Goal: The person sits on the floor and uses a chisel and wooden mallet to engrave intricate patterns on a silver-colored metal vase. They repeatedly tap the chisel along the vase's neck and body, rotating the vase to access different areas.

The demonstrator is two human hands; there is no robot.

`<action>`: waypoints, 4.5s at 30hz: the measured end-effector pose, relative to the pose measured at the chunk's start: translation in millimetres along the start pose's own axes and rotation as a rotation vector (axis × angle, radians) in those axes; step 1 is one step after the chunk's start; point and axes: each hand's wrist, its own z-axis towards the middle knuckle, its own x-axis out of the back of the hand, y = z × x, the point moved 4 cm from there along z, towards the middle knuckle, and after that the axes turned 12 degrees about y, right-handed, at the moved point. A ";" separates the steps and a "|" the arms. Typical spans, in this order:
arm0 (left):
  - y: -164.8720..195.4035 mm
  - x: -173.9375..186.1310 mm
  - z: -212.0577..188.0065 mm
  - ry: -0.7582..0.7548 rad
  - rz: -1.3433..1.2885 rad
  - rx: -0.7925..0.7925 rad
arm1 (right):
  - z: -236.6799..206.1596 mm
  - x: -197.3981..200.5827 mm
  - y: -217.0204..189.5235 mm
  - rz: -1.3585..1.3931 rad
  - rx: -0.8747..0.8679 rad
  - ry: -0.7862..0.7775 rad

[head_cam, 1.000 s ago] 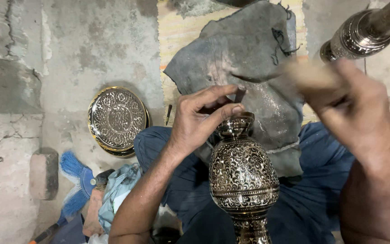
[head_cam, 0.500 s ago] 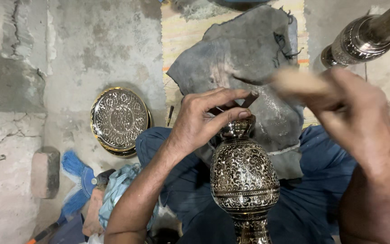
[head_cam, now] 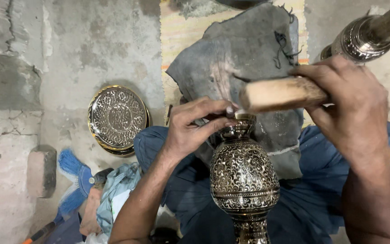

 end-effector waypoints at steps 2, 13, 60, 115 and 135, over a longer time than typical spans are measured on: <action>-5.4 -2.1 -0.2 0.046 -0.025 0.065 | 7.7 -1.4 -6.4 -0.119 0.065 -0.029; 1.7 -7.1 5.4 -0.004 0.055 -0.055 | 27.2 4.6 -2.1 0.038 -0.013 0.008; 2.9 -0.8 8.5 -0.056 -0.022 -0.107 | 6.0 -5.7 4.7 0.427 -0.368 -0.182; -28.8 -3.6 0.3 0.451 -0.472 0.321 | -35.2 -70.9 -8.1 0.757 -0.555 -0.366; 40.1 -26.8 24.8 -0.131 0.187 -0.038 | -92.1 -105.0 5.9 1.042 -1.041 -0.473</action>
